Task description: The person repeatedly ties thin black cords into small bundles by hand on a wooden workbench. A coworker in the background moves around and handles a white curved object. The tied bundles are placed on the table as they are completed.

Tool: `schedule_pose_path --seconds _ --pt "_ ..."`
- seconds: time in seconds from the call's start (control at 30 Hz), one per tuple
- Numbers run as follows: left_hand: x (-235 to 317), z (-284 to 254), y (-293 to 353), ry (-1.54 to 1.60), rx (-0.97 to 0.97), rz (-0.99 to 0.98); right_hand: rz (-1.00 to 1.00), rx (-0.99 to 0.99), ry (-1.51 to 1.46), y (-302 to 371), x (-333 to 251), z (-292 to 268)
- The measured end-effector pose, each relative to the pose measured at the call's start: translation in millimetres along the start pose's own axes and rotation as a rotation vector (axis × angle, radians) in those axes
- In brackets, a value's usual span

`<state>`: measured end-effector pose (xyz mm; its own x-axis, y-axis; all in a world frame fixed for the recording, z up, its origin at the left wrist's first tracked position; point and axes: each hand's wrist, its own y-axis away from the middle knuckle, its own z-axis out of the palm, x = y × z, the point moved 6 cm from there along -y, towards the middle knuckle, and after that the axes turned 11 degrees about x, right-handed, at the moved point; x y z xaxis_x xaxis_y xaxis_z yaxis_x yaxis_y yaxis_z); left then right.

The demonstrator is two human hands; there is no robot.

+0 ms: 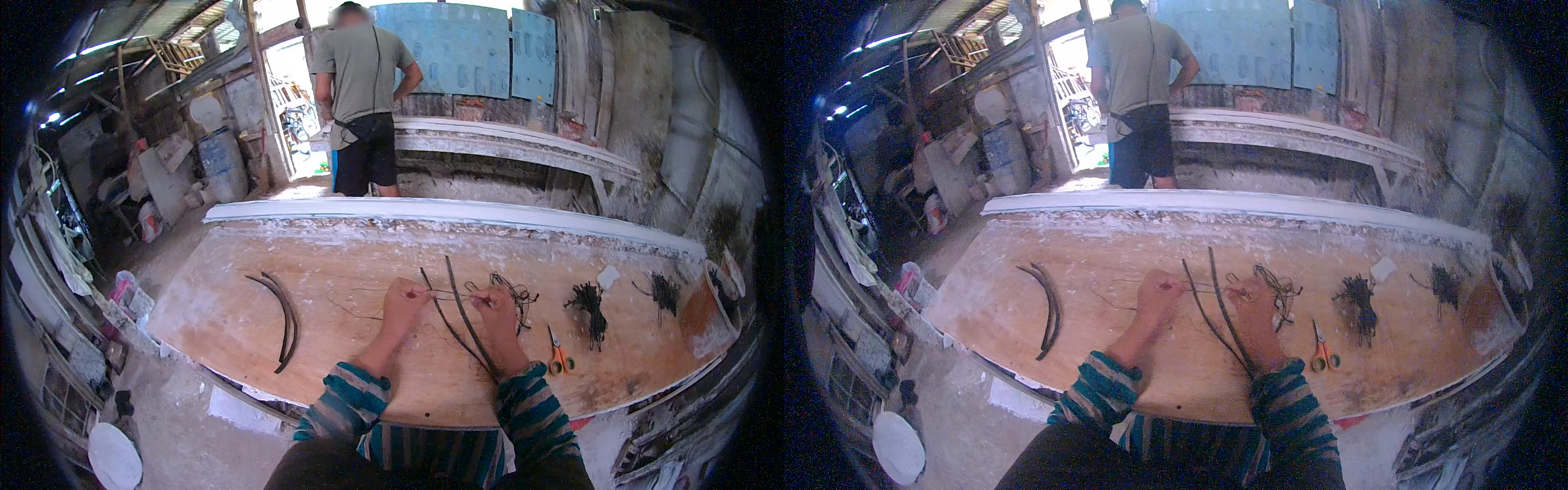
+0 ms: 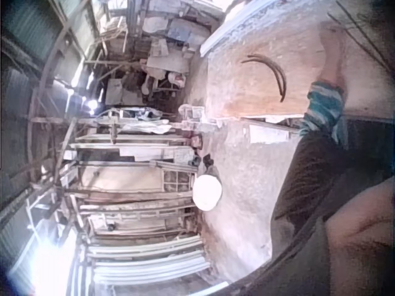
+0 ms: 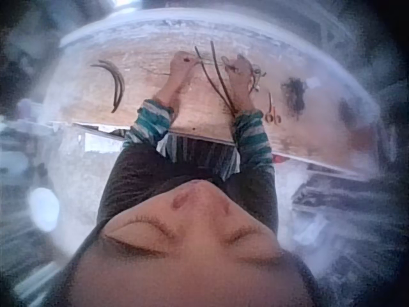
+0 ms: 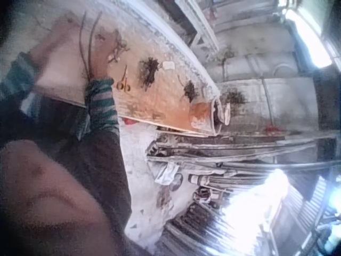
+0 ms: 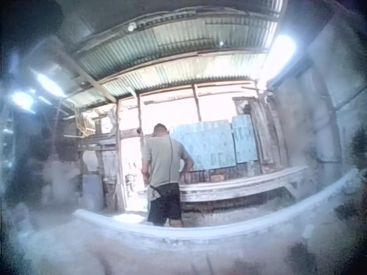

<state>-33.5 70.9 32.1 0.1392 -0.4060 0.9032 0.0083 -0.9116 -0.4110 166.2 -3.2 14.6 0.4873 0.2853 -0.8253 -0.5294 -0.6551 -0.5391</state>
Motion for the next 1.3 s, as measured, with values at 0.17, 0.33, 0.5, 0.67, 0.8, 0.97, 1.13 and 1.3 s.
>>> schedule_pose_path --seconds 0.17,0.33,0.5,0.67,0.8,0.97,1.13,1.3 --pt "-20.9 -12.6 -16.2 -0.001 0.162 -0.030 -0.186 -0.475 -0.145 30.0 -47.2 31.6" --pt "-33.5 -9.3 -17.3 -0.026 0.126 0.051 -0.031 -0.712 -0.363 53.1 -51.2 50.0" --pt "-32.2 -5.8 -13.3 0.086 0.118 -0.001 -0.025 -0.709 -0.341 44.0 -57.9 42.8" --pt "-13.0 1.1 -2.9 0.023 0.004 -0.010 0.067 -0.736 -0.294 43.9 -52.7 40.9" --pt "-9.7 4.3 -1.1 0.000 -0.052 -0.012 -0.019 -0.664 -0.274 40.1 -56.4 37.9" --pt "-16.0 7.5 -2.8 -0.045 -0.086 0.087 -0.037 -0.621 -0.231 39.9 -58.0 37.3" --pt "-11.1 11.4 -0.4 -0.048 -0.136 0.047 -0.011 -0.459 -0.102 28.0 -41.3 28.3" --pt "-3.0 23.1 10.3 -0.006 -0.261 0.203 0.035 -0.100 -0.034 7.7 -12.0 14.3"
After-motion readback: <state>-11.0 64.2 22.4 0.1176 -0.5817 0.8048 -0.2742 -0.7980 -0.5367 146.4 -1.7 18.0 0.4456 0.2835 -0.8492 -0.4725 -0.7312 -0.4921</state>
